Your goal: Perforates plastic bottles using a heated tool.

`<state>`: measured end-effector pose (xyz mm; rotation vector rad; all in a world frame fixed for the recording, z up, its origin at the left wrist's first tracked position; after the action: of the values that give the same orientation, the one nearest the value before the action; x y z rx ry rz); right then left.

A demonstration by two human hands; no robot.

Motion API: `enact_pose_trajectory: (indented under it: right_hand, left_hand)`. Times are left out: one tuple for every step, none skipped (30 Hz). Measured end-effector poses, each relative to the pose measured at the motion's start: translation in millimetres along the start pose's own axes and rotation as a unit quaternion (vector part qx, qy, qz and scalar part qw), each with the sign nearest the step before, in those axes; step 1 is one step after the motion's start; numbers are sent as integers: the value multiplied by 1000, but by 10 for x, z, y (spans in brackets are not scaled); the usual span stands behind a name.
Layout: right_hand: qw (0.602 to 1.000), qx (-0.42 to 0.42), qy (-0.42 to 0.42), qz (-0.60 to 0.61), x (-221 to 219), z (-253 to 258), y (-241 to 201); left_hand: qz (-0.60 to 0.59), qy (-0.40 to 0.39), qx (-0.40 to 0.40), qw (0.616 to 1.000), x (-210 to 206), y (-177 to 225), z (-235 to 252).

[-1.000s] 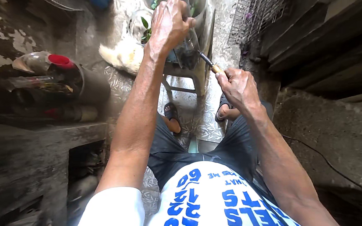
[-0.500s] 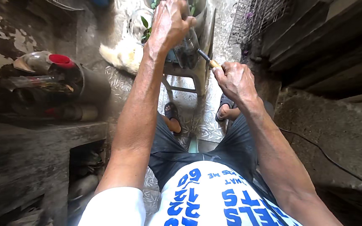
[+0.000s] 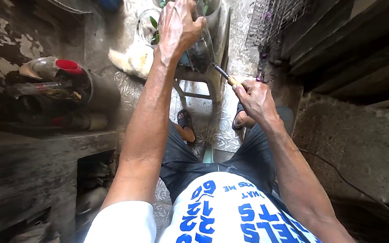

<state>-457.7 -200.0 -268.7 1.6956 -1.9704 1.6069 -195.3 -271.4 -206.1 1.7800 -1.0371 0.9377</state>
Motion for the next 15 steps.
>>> enact_pose_trajectory:
  right_hand:
    - [1000,1,1,0,-10,10,2]
    - [1000,1,2,1,-14,13,3]
    - [1000,3,4,2,-13,17,3]
    - [1000,4,6,4,-10,22,4]
    - [1000,4,7,5,-11,30,10]
    - [1000,3,6,5,-11,38,19]
    - [1000,0,2,2,-9,44,18]
    - [1000,-5,-2,-3,-6,47,6]
    - [1000,-10,-6,-7,0,47,-16]
    - [1000,-13,-7,-12,11,45,-43]
    - [1000,-16,-10,-18,27,42,-74]
    - [999,-21,-15,-26,45,38,-109]
    - [999,-27,-22,-34,63,35,-149]
    - [998,-33,-27,-43,79,35,-185]
    - [997,-37,-31,-53,96,36,-217]
  left_hand:
    - [6,6,-1,1000,-10,-7,10]
    - [12,12,-5,1000,-26,-8,21]
    - [17,19,-9,1000,-39,-13,34]
    - [20,23,-11,999,-41,-18,35]
    - [21,23,-12,999,-37,-17,29]
    - [18,20,-13,1000,-34,-4,19]
    - [13,18,-17,1000,-32,13,4]
    - [10,13,-19,1000,-23,26,-14]
    - [8,10,-22,1000,-12,31,-25]
    - [8,7,-27,1000,-7,32,-27]
    - [8,1,-29,1000,-8,36,-25]
    - [7,-7,-31,999,-12,35,-22]
    - [7,-10,-34,999,-15,29,-17]
    - [6,-10,-38,999,-17,23,-13]
    - [3,-11,-41,999,-21,19,-11]
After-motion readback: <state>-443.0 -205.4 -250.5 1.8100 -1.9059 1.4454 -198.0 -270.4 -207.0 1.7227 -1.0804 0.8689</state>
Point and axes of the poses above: each hand's wrist, its own z-axis towards the middle knuckle, its own x-axis out of the back of the hand, y = z × x, the point moved 5 cm from there along z, towards the middle knuckle, and after that the axes turned 15 degrees about -y, right-handed, at the moved point
